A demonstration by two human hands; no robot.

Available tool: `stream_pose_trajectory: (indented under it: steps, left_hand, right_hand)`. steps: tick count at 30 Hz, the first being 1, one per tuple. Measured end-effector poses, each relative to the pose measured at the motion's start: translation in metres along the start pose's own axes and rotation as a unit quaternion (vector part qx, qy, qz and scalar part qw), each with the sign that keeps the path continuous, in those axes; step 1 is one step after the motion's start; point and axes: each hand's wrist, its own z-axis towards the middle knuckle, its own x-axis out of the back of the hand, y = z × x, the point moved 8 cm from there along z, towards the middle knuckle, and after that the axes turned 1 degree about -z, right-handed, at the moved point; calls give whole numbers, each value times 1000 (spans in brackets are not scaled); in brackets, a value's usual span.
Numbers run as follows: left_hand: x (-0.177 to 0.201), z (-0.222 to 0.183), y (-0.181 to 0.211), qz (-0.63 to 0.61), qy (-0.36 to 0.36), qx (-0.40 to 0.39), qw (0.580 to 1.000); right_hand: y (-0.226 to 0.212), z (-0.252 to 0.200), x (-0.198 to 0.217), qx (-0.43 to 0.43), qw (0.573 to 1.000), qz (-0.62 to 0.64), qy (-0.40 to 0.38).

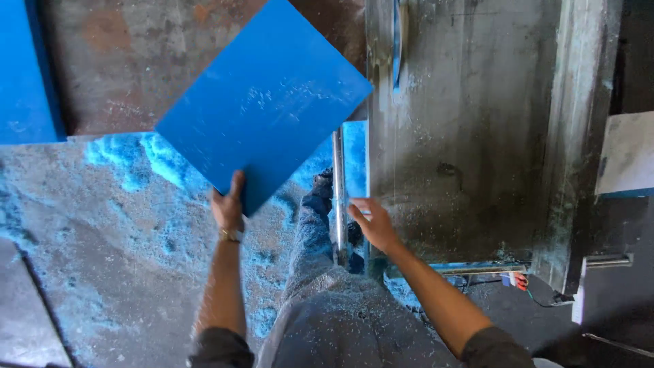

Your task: Measuring and cutting blue plastic sheets using a table saw in a manufacturing environment.

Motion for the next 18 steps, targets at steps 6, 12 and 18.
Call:
stream_pose_trajectory:
  steps: [6,12,18]
  left_hand:
    - [21,-146,37,20,3,-72,997]
    - [77,-217,33,189,43,27,981]
    - [44,-246,35,180,-99,-2,979]
  right_hand:
    - [-52,48,-92,-203,822,527,-73]
    - [-6,-28,-95,-279,775,564,-55]
    - [35,-130,-39,-237,745,621,-56]
